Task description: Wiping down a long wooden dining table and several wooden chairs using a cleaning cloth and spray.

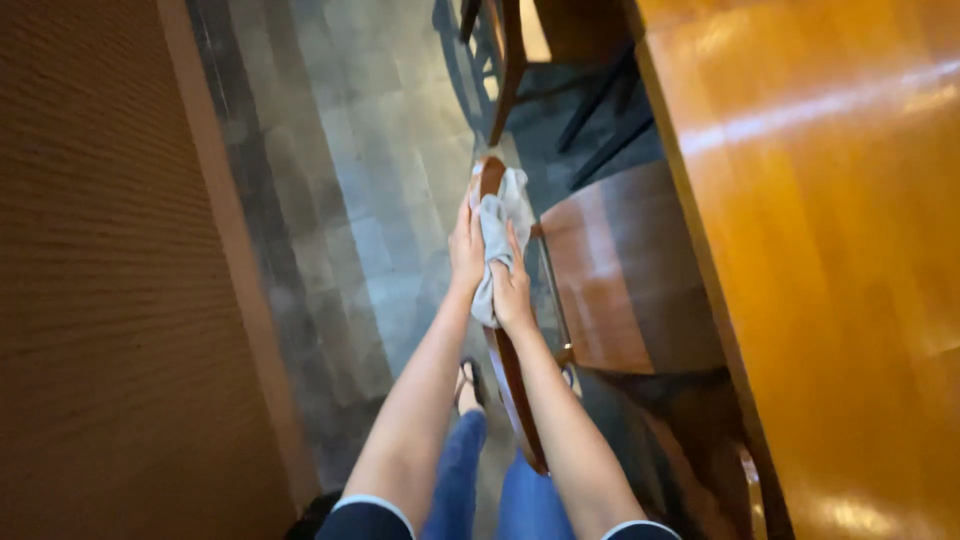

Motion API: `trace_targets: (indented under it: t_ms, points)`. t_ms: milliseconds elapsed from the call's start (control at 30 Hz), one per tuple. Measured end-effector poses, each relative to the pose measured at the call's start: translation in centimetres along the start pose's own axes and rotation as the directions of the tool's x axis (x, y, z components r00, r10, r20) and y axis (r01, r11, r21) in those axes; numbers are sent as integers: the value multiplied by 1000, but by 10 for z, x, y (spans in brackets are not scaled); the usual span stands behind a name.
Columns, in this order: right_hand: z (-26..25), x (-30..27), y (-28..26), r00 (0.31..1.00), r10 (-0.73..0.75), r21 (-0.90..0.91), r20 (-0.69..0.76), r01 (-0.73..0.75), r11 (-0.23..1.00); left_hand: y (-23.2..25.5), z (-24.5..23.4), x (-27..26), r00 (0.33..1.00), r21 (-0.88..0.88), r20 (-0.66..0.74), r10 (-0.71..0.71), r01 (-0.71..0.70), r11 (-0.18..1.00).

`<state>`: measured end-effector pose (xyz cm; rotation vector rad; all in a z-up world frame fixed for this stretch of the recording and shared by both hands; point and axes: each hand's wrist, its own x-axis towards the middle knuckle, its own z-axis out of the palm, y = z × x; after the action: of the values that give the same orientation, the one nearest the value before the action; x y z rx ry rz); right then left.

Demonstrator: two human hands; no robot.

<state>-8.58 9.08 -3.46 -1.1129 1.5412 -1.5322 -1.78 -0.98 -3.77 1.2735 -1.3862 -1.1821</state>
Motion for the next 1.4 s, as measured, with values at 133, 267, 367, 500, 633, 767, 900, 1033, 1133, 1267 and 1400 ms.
trace_targets:
  t_ms: [133,267,367,500,633,767,900,1033,1133,1267,1400]
  points:
    - [-24,-85,-41,984,151,-148,93,-136,980,23,-15,-7,998,43,-39,-52,53,998]
    - [-85,-197,-45,940,261,-220,220,-212,952,25,-25,-6,994,40,-72,-82,85,996]
    - [-99,-239,-19,949,255,-222,187,-212,952,19,-32,-8,992,13,-97,-77,79,997]
    - [-51,-162,-20,962,180,-357,203,-99,929,17,-39,-9,987,-38,-114,-116,112,993]
    - [15,-35,-13,981,-17,-269,194,70,961,-10,-47,-6,978,-39,-122,-168,164,986]
    - [45,58,5,978,-161,-192,129,184,964,8,-59,-9,976,9,-105,-189,191,982]
    - [-3,81,76,993,31,-334,117,10,943,21,-71,-13,980,63,-100,-169,176,982]
    - [-82,89,125,978,211,-772,-3,-137,621,13,-79,-8,979,34,-117,-165,170,985]
    - [-101,82,141,957,222,-939,185,106,326,2,-92,-4,973,-66,-114,-200,194,979]
    - [-118,76,172,761,489,-864,427,503,-29,-3,-105,-6,965,-84,-104,-242,234,969]
    - [-253,124,248,861,225,-875,456,480,-62,-9,-116,-5,968,-54,-85,-237,233,971]
